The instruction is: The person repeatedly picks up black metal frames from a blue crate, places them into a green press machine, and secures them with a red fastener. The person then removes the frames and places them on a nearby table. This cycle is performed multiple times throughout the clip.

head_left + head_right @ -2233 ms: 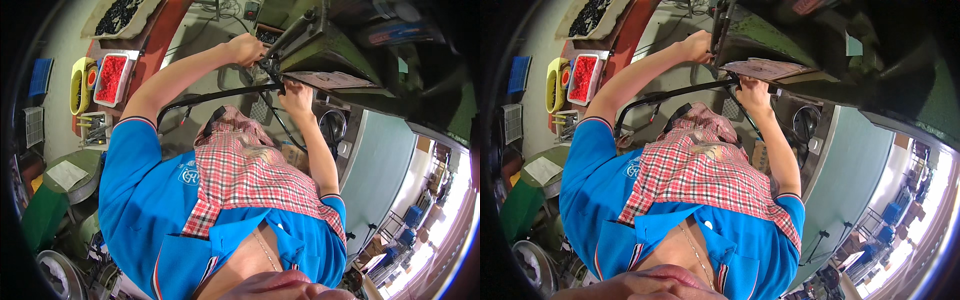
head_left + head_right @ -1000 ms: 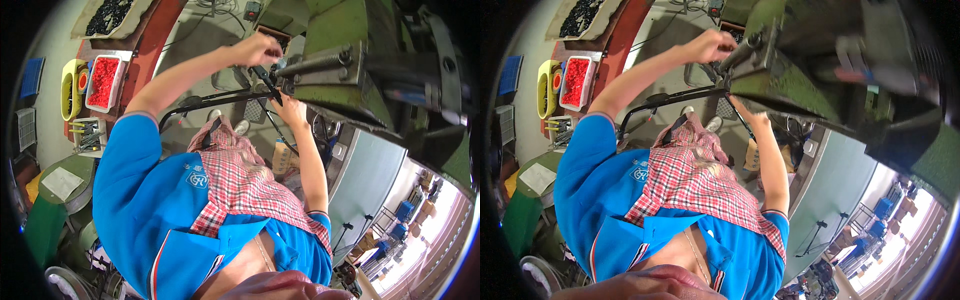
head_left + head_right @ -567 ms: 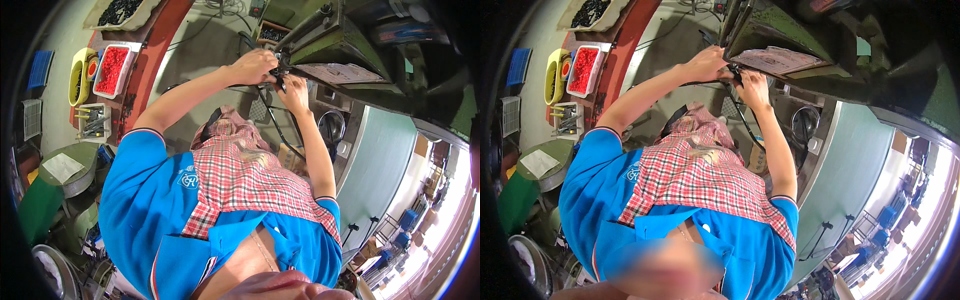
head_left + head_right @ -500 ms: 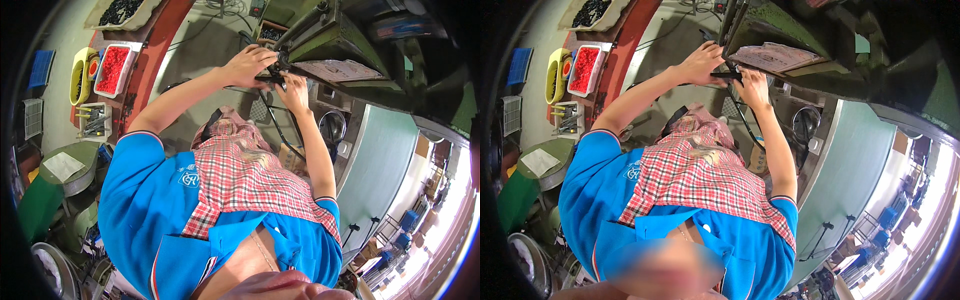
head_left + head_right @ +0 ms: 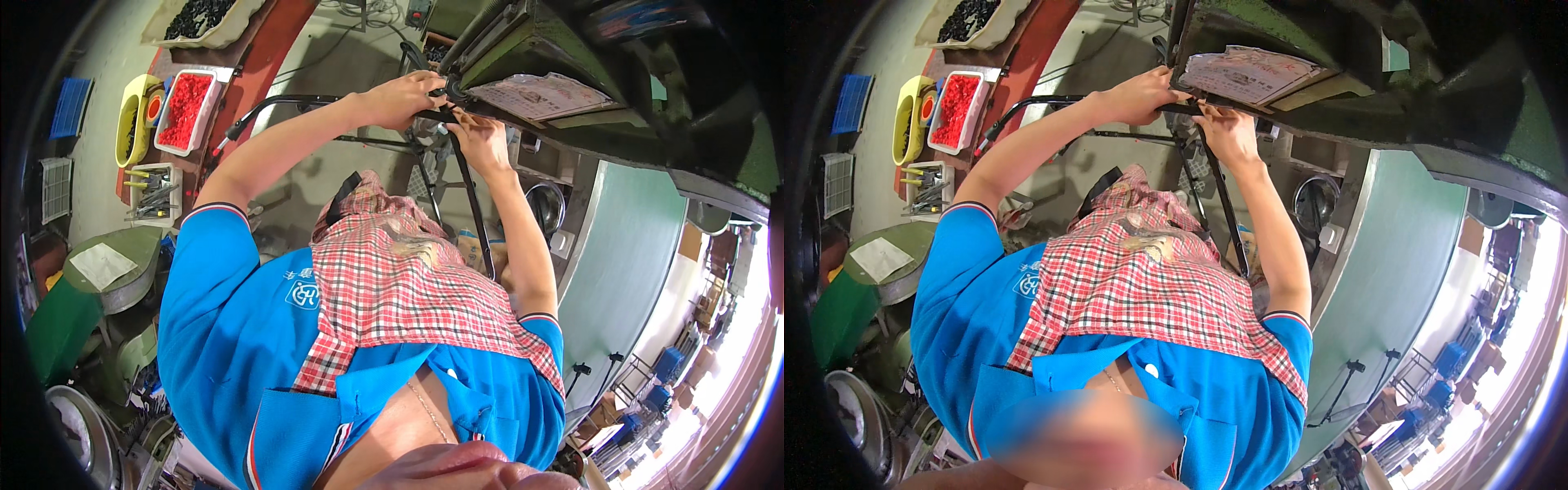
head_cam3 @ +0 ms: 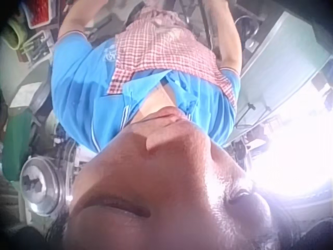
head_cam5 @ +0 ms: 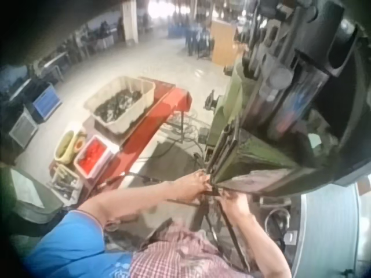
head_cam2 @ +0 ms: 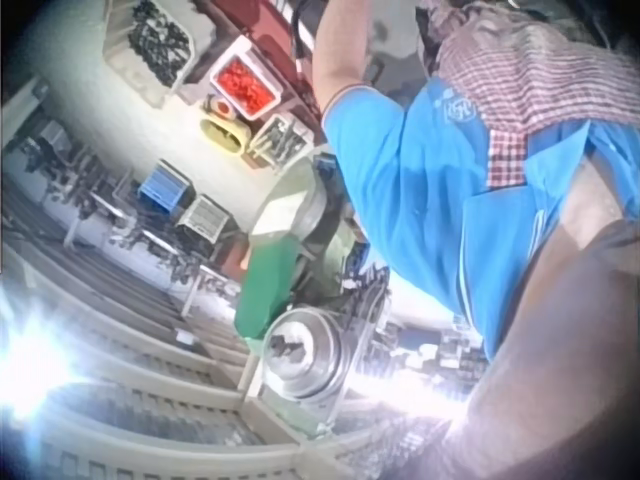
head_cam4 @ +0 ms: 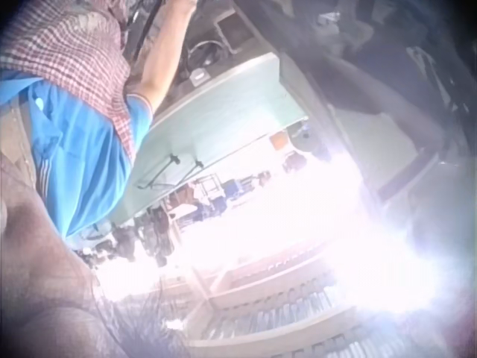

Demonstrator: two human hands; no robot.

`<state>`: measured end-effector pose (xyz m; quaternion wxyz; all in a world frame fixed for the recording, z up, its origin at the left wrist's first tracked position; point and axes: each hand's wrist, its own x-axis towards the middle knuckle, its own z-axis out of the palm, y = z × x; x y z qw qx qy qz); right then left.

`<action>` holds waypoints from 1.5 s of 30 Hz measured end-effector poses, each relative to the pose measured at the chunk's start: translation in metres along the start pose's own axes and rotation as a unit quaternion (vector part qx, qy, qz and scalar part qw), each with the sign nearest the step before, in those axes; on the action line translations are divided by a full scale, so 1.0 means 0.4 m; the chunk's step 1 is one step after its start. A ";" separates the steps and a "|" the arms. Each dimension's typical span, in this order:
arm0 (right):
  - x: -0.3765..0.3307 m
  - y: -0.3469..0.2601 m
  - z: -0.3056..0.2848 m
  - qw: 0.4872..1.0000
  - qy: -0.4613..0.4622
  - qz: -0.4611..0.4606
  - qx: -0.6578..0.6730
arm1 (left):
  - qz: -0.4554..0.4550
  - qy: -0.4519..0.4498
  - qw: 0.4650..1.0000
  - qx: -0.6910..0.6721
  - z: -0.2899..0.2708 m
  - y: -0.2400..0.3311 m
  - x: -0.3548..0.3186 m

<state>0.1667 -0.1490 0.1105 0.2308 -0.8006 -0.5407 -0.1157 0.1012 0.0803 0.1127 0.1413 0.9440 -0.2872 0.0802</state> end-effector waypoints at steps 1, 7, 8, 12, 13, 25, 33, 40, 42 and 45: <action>0.003 0.004 -0.005 1.000 -0.011 -0.005 -0.006 | 0.006 0.000 1.000 -0.009 0.003 -0.007 0.001; 0.017 0.009 -0.033 0.990 -0.085 0.072 0.084 | -0.005 -0.065 0.995 -0.076 -0.036 -0.010 0.023; 0.029 0.006 -0.042 0.988 -0.098 0.080 0.094 | -0.005 -0.064 0.995 -0.079 -0.039 -0.010 0.021; 0.043 0.013 -0.058 0.976 -0.166 0.103 0.094 | -0.013 -0.093 0.992 -0.079 -0.051 -0.010 0.027; 0.042 0.022 -0.051 0.974 -0.175 0.107 0.096 | 0.001 -0.092 0.992 -0.085 -0.054 -0.013 0.031; 0.038 0.129 0.007 0.988 -0.118 0.022 0.096 | 0.013 -0.129 0.976 -0.177 -0.071 -0.051 0.061; 0.043 0.069 -0.004 0.981 -0.134 0.089 0.112 | -0.015 -0.104 0.983 -0.150 -0.039 -0.039 0.029; -0.126 -0.112 -0.149 0.987 -0.013 0.149 -0.063 | -0.150 0.017 0.988 0.009 -0.079 -0.061 -0.231; -0.219 -0.180 -0.105 0.938 -0.091 0.330 0.048 | -0.218 -0.071 0.973 -0.026 -0.084 -0.063 -0.240; -0.274 -0.185 -0.104 0.814 -0.156 0.526 0.191 | -0.210 -0.067 0.973 -0.064 -0.093 -0.067 -0.250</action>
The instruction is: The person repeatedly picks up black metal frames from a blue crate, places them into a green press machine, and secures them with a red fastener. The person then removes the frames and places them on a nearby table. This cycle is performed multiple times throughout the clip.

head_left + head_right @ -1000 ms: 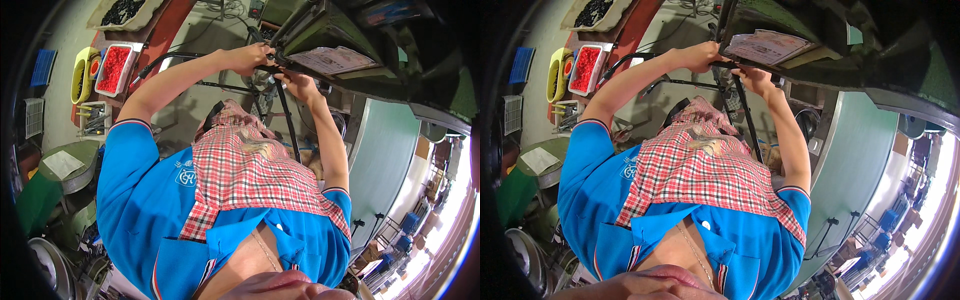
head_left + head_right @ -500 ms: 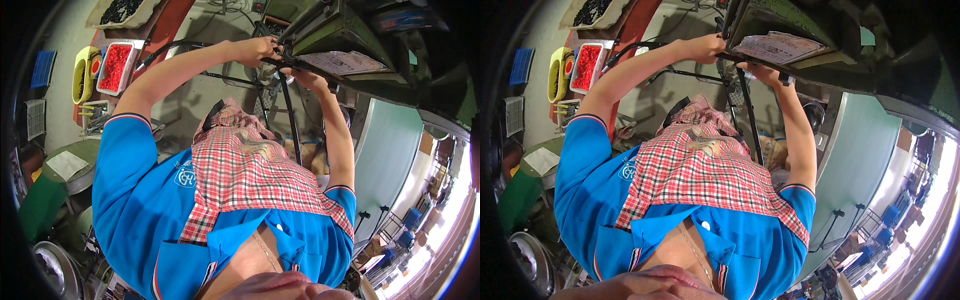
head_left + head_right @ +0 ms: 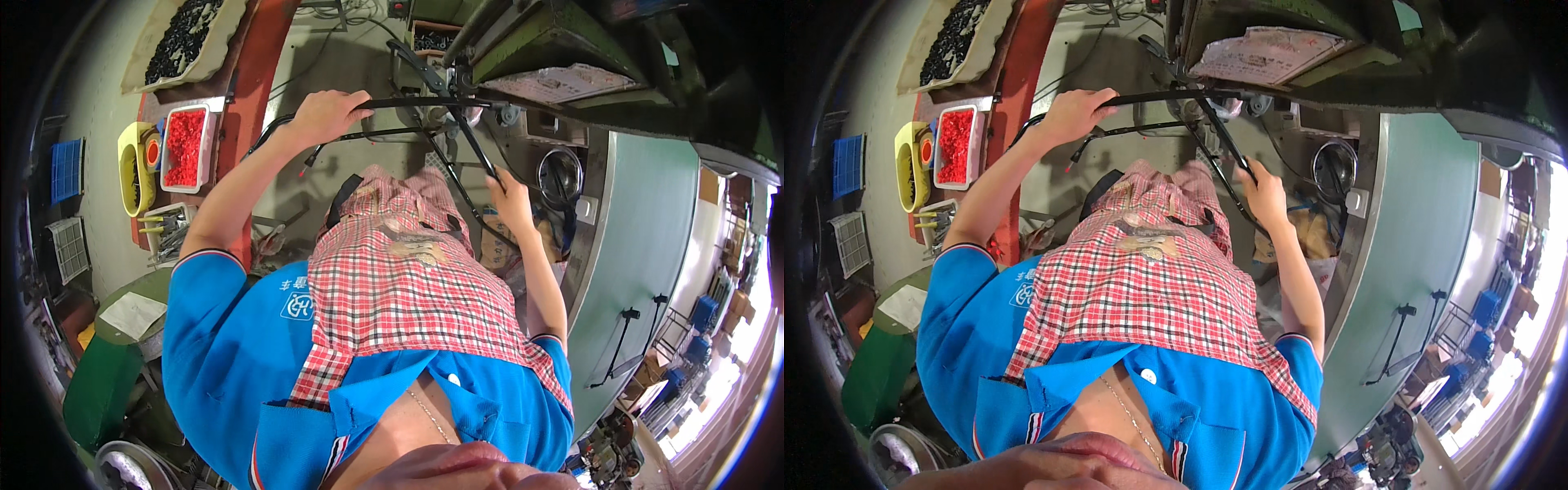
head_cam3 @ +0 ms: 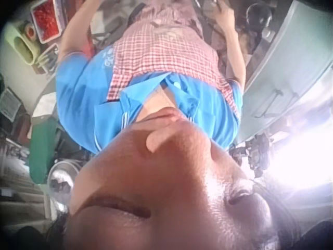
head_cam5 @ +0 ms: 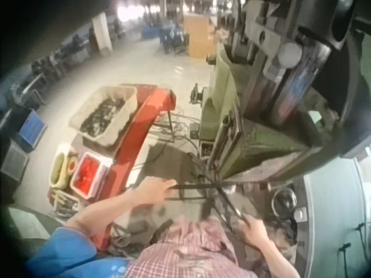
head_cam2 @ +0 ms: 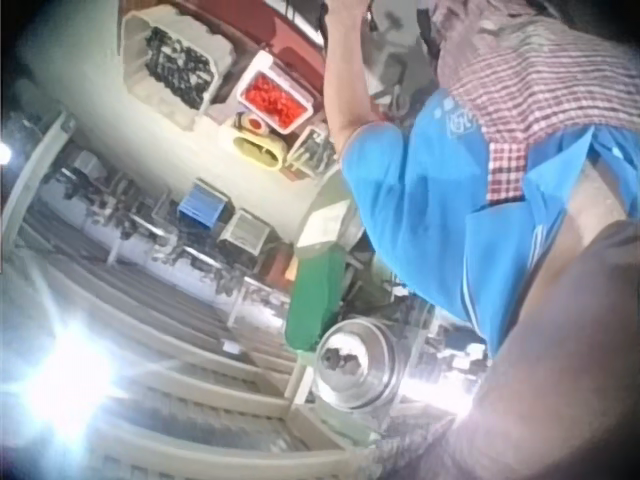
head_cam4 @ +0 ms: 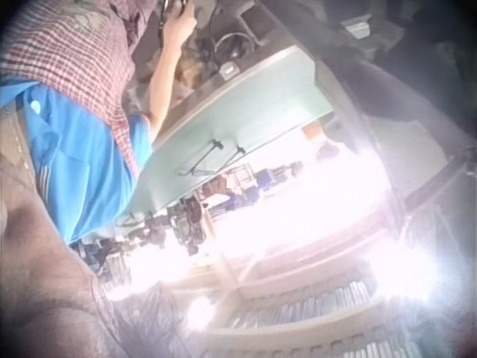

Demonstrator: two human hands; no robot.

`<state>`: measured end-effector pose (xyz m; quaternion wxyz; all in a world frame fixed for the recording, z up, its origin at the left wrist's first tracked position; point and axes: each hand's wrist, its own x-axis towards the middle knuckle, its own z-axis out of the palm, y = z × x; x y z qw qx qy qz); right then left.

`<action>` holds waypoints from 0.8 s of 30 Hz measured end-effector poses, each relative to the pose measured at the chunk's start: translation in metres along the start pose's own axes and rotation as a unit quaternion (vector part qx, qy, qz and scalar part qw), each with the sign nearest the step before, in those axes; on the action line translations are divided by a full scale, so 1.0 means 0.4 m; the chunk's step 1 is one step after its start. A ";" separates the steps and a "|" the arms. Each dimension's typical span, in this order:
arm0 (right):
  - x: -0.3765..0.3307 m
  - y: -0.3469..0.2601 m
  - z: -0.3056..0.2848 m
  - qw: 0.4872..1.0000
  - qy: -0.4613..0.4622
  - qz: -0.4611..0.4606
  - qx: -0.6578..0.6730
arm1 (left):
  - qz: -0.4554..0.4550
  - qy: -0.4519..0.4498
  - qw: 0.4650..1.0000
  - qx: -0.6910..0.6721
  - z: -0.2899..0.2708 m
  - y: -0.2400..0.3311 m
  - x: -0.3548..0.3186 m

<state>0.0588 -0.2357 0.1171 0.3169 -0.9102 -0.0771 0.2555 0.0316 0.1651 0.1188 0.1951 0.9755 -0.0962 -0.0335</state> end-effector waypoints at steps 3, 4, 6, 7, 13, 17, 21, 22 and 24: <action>0.011 0.001 -0.009 0.995 0.067 -0.055 -0.050 | 0.006 0.004 1.000 -0.021 -0.004 0.015 -0.017; 0.018 0.005 -0.019 0.993 0.081 -0.068 -0.058 | -0.006 0.006 1.000 -0.029 0.007 0.016 -0.020; 0.018 0.023 -0.014 0.992 0.092 -0.071 -0.052 | -0.019 0.000 0.998 -0.053 0.010 0.031 -0.025; 0.021 0.026 -0.010 0.993 0.087 -0.064 -0.046 | -0.024 0.000 0.998 -0.065 0.003 0.035 -0.024; 0.026 0.036 -0.010 0.992 0.084 -0.087 -0.033 | -0.040 0.002 0.996 -0.081 -0.012 0.055 -0.033; 0.025 0.029 -0.021 0.995 0.070 -0.066 -0.031 | -0.036 0.014 0.996 -0.086 -0.007 0.055 -0.039; 0.034 0.053 -0.010 0.991 0.091 -0.100 -0.013 | -0.032 0.011 0.995 -0.089 -0.013 0.058 -0.034; 0.035 0.056 -0.010 0.990 0.092 -0.103 -0.013 | -0.031 0.014 0.996 -0.088 -0.013 0.057 -0.033; 0.033 0.056 -0.008 0.991 0.091 -0.099 -0.013 | -0.027 0.017 0.996 -0.088 -0.010 0.052 -0.031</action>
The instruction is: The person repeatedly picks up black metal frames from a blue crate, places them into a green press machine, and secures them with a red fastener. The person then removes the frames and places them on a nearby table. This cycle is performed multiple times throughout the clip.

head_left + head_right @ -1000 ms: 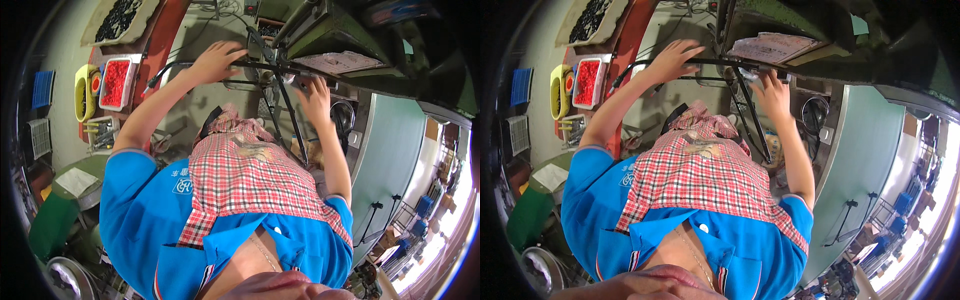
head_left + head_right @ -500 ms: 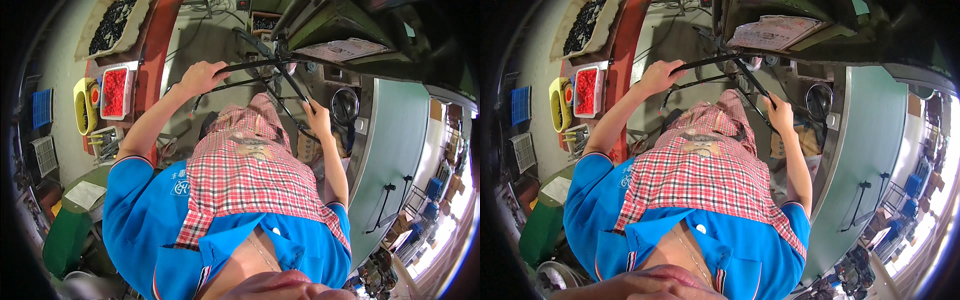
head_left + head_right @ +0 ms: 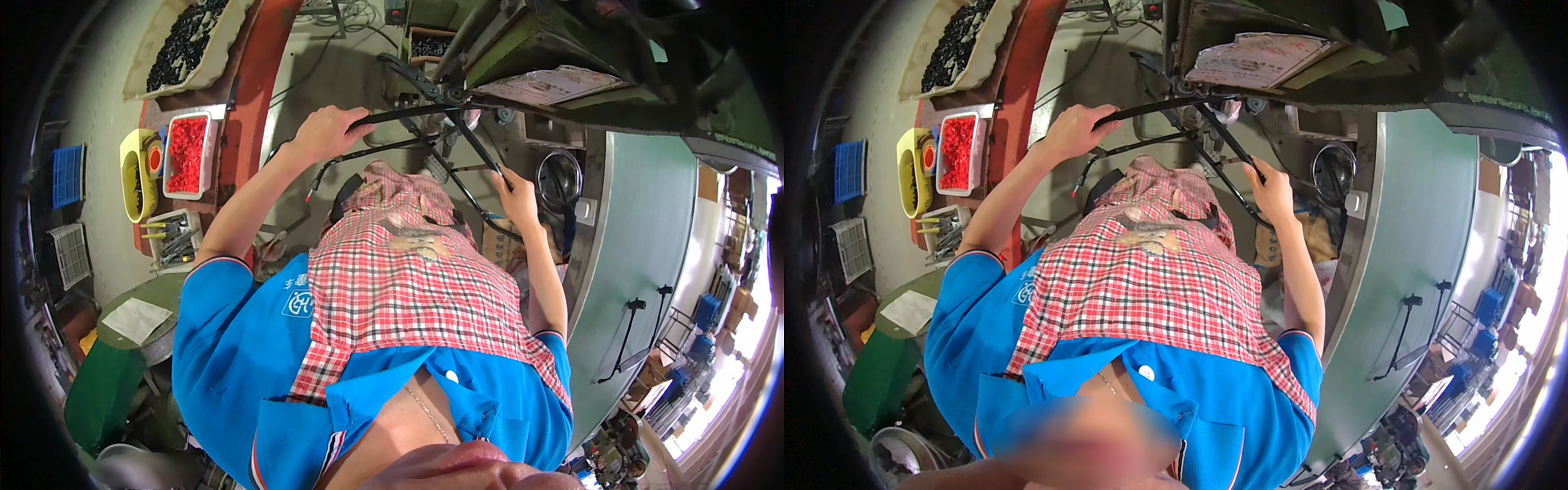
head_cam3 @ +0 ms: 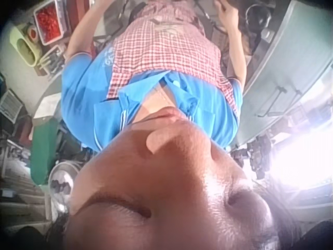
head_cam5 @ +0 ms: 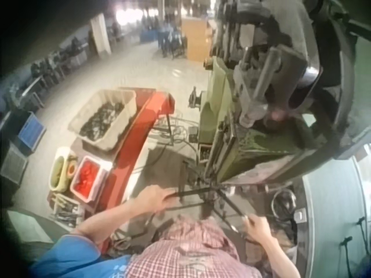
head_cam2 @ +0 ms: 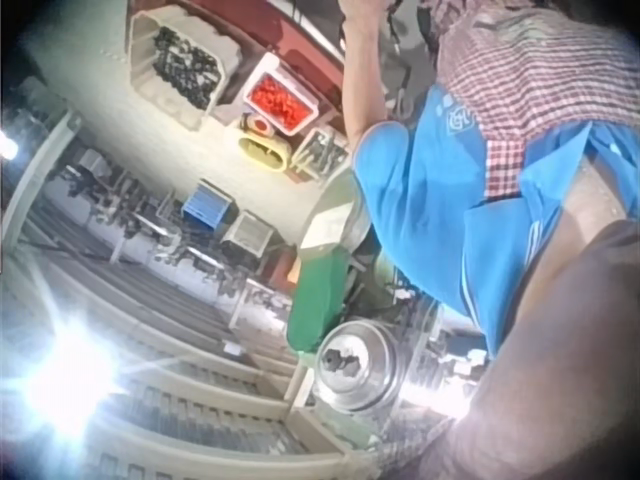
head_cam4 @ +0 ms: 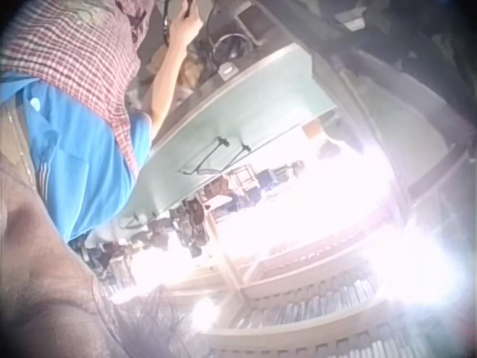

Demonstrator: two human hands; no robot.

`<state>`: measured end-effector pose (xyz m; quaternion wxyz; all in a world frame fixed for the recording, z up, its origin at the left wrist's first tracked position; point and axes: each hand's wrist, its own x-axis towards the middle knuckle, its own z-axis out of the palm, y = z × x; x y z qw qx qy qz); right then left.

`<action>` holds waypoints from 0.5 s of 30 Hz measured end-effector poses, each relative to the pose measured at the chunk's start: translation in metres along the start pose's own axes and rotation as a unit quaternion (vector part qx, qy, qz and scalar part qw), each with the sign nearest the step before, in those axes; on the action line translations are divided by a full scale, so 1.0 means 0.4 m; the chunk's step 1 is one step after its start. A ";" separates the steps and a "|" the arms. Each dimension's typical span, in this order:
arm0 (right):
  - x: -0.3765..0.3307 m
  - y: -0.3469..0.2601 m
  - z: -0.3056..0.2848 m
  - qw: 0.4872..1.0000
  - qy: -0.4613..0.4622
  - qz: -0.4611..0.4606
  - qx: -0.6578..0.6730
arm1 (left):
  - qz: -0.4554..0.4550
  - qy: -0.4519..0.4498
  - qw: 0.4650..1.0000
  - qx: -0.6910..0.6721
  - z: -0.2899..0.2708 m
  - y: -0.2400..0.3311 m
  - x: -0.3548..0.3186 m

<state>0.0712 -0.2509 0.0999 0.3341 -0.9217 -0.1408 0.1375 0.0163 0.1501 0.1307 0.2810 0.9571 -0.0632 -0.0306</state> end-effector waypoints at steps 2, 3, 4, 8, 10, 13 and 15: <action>-0.005 -0.014 0.002 1.000 -0.006 0.012 0.000 | -0.005 -0.011 1.000 0.003 -0.003 0.000 -0.001; -0.007 -0.025 -0.005 0.999 -0.018 0.028 -0.010 | -0.008 -0.018 1.000 0.004 -0.006 0.003 -0.002; -0.008 -0.036 -0.019 0.998 -0.029 0.044 -0.020 | -0.005 -0.009 1.000 -0.003 -0.012 0.007 -0.007; -0.083 -0.056 -0.045 0.999 0.001 0.011 0.051 | 0.029 -0.009 0.999 -0.023 -0.031 0.031 -0.042; -0.142 -0.036 -0.024 0.996 -0.035 0.057 0.056 | 0.005 -0.057 0.998 -0.002 -0.011 0.031 -0.073; -0.276 0.032 0.003 1.000 -0.011 0.004 0.029 | 0.036 -0.047 0.997 0.051 0.100 0.074 -0.143; -0.378 0.078 -0.025 0.999 0.018 0.024 -0.014 | 0.057 -0.055 0.996 0.032 0.183 0.118 -0.158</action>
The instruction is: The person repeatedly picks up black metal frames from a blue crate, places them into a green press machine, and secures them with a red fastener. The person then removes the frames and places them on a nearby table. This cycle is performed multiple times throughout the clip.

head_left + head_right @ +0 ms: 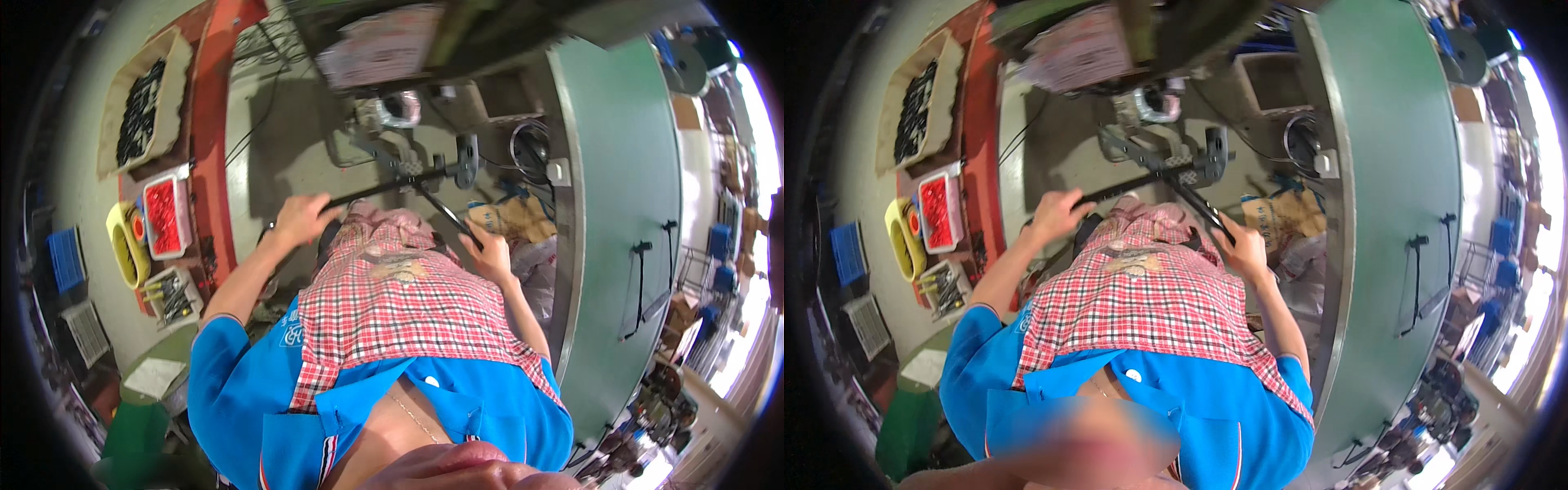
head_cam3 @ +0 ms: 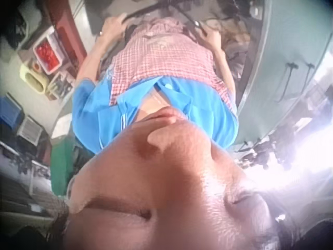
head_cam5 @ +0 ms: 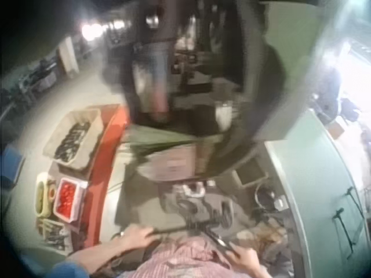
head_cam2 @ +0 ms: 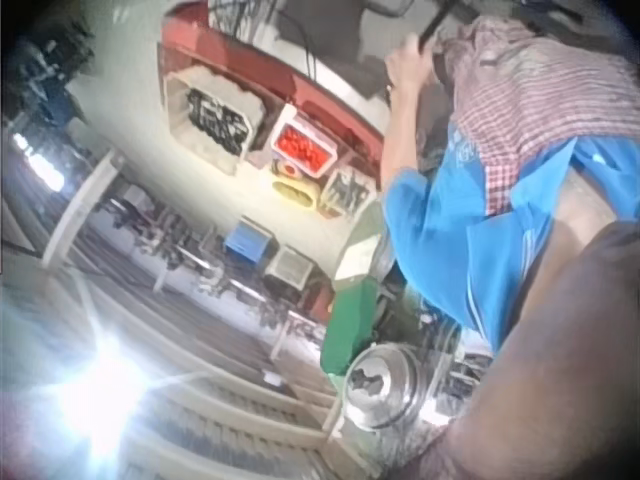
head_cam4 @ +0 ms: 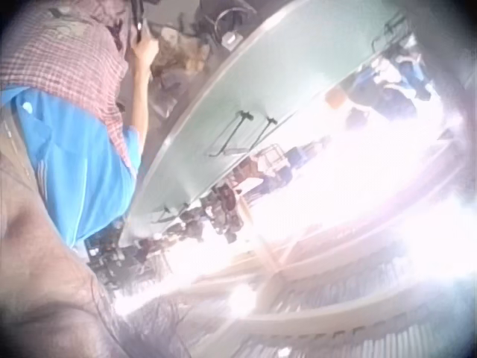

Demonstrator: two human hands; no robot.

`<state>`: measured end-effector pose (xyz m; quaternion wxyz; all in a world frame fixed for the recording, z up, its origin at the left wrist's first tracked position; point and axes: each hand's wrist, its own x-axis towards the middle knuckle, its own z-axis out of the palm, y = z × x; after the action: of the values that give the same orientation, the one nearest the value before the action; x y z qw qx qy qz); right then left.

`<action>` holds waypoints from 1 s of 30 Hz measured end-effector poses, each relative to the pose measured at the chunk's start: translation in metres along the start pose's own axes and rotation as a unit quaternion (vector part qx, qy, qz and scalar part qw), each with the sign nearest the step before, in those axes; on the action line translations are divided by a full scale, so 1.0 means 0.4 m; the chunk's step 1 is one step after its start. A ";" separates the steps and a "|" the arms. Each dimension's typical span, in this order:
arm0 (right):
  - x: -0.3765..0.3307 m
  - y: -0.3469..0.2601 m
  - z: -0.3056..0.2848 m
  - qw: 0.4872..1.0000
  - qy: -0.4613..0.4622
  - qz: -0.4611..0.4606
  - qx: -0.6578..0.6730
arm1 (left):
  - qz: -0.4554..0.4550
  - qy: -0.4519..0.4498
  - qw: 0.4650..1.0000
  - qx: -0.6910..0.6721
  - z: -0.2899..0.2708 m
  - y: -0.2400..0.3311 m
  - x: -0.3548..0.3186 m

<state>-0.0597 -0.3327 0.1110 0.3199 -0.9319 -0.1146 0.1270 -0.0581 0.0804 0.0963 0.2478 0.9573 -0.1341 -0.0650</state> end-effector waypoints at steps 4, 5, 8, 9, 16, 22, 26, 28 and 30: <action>-0.264 0.075 -0.197 0.994 0.064 0.048 -0.069 | 0.149 0.020 0.983 -0.106 0.099 0.202 0.082; -0.325 0.050 -0.270 0.985 0.110 0.040 -0.124 | 0.192 0.015 0.975 -0.107 0.094 0.273 0.123; -0.458 0.079 -0.490 0.939 0.232 -0.032 -0.250 | 0.385 0.131 0.912 -0.053 0.037 0.466 0.323; -0.489 0.095 -0.559 0.922 0.221 0.001 -0.317 | 0.444 0.172 0.877 -0.058 0.015 0.519 0.419; 0.001 0.386 -0.970 0.809 0.416 0.078 -0.409 | 0.365 0.473 0.802 0.007 -0.107 0.907 0.992; 0.460 0.341 -0.564 0.939 0.217 -0.143 -0.224 | 0.369 0.213 0.902 -0.063 0.036 0.655 0.581; 0.659 0.177 -0.083 0.939 0.024 -0.306 -0.154 | 0.159 0.129 0.977 -0.057 0.234 0.309 0.256; 0.745 0.085 0.117 0.928 -0.032 -0.358 -0.095 | 0.044 0.111 0.991 -0.066 0.269 0.203 0.080; 0.843 0.040 0.284 0.938 -0.109 -0.316 -0.096 | -0.098 0.079 0.987 -0.096 0.253 0.143 -0.067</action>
<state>0.2244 -0.1810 -0.0408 0.2381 -0.8545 -0.4488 0.1084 -0.1158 -0.0063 0.0380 0.3411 0.9396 -0.0129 -0.0256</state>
